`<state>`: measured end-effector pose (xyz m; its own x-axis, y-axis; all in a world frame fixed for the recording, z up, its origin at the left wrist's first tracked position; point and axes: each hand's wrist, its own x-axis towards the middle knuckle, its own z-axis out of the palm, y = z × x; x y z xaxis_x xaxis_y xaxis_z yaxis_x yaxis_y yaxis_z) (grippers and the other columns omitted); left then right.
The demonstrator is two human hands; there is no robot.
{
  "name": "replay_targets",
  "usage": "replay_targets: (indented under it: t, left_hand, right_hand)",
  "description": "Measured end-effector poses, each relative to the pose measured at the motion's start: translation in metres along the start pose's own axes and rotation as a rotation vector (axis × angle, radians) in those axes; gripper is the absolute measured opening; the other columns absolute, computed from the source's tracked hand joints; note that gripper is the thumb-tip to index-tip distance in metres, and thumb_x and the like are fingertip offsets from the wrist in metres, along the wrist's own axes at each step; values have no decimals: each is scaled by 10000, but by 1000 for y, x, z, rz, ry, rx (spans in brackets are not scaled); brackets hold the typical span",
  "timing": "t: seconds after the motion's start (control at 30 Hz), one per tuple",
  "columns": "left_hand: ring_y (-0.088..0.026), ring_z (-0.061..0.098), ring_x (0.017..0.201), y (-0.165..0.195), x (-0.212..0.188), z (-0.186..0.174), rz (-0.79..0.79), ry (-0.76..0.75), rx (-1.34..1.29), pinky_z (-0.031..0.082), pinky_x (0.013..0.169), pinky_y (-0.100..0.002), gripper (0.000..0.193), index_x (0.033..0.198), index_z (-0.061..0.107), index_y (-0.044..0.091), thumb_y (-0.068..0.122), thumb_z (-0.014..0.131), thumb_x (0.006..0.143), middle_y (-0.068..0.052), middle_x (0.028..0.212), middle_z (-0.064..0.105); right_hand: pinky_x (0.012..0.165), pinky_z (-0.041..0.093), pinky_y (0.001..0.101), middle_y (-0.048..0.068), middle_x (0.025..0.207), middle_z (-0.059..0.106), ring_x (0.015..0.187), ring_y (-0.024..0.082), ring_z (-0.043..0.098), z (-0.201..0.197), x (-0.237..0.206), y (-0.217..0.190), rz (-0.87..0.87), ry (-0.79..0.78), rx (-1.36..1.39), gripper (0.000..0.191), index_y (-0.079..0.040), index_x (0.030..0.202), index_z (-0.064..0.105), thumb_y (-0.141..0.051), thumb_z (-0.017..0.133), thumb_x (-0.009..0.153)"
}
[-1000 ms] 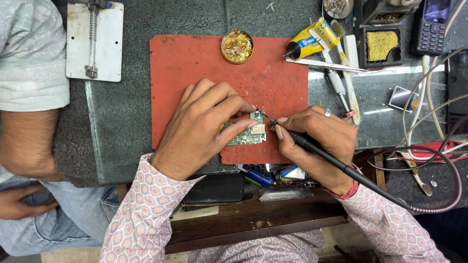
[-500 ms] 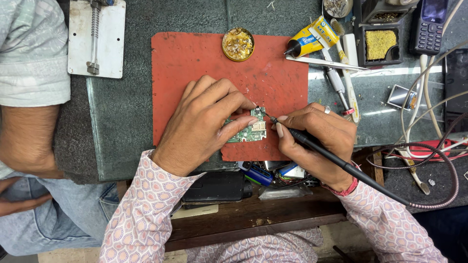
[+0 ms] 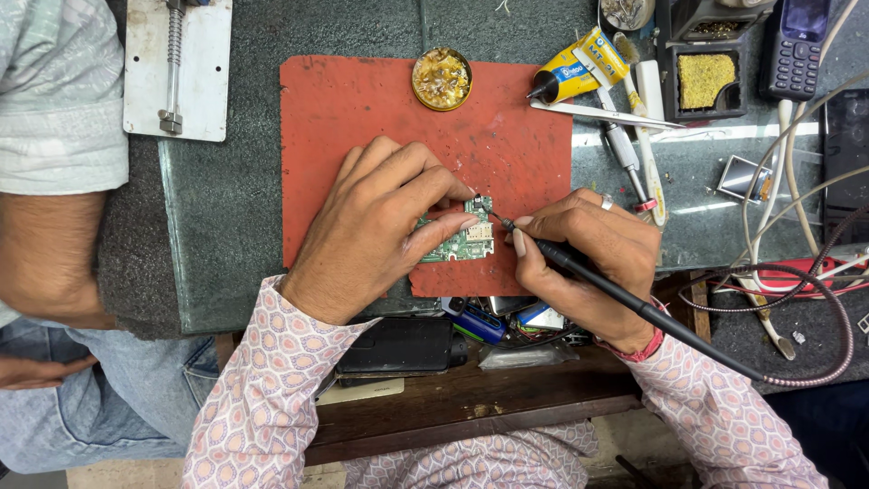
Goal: The person tests a feature phone, pressing its keys and checking the screen while it is connected to a cable, then sets it aside and picks up a phone motherboard. They hold the board on a red mat and solder its components with a soldering iron, repositioning the board repeatedly as they work.
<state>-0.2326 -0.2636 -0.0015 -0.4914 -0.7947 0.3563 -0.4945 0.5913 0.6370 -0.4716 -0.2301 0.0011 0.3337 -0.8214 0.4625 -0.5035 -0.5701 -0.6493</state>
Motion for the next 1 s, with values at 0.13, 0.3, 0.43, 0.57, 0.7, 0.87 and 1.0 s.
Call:
replay_targets:
  t: [0.13, 0.3, 0.43, 0.57, 0.7, 0.87, 1.0]
  left_hand:
    - [-226, 559, 956, 0, 0, 1, -2, 3, -1, 447, 899, -400, 234, 1016, 706, 93, 252, 813, 882, -10, 942, 599]
    - [-225, 561, 958, 0, -1, 1, -4, -1, -1, 446, 898, -399, 227, 1016, 708, 97, 258, 809, 892, -10, 942, 600]
    - [-226, 561, 956, 0, 0, 0, -3, -3, 1, 444, 892, -397, 223, 1019, 710, 97, 253, 807, 892, -11, 941, 601]
    - [-228, 559, 955, 0, 0, 1, -6, 4, 3, 445, 896, -400, 231, 1015, 705, 94, 254, 810, 887, -12, 936, 596]
    - [-230, 559, 956, 0, 0, 0, 0, 3, 4, 445, 891, -400, 221, 1012, 705, 97, 247, 812, 890, -13, 939, 596]
    - [-230, 558, 950, 0, 0, 0, 0, 4, 6, 446, 891, -402, 225, 1005, 704, 96, 249, 815, 885, -14, 932, 594]
    - [-231, 557, 950, 1, 0, 0, -4, 2, 6, 446, 894, -402, 225, 1002, 707, 95, 252, 817, 883, -15, 931, 594]
  right_hand:
    - [723, 561, 301, 119, 856, 733, 797, 214, 739, 0, -1, 0, -8, -4, -7, 146, -1, 864, 641, 61, 772, 847]
    - [720, 559, 300, 118, 852, 732, 793, 211, 735, 0, -1, 0, -6, -9, -7, 144, -4, 860, 643, 59, 772, 846]
    - [727, 563, 299, 117, 857, 730, 806, 213, 740, 0, -1, 0, -3, -10, -6, 145, -4, 867, 643, 57, 773, 853]
    - [724, 558, 306, 118, 854, 730, 800, 216, 737, -1, 0, -1, -16, -15, -17, 148, -4, 863, 642, 60, 774, 846]
    - [728, 562, 307, 117, 863, 733, 806, 218, 739, -1, 1, -1, -15, -11, -9, 155, -7, 868, 640, 61, 779, 851]
    - [723, 557, 309, 118, 860, 731, 799, 218, 734, -1, 1, -1, -18, -7, -15, 155, -7, 870, 642, 62, 779, 847]
    - [717, 553, 308, 118, 858, 731, 792, 218, 731, -1, 1, -1, -23, -8, -22, 158, -4, 874, 641, 60, 783, 846]
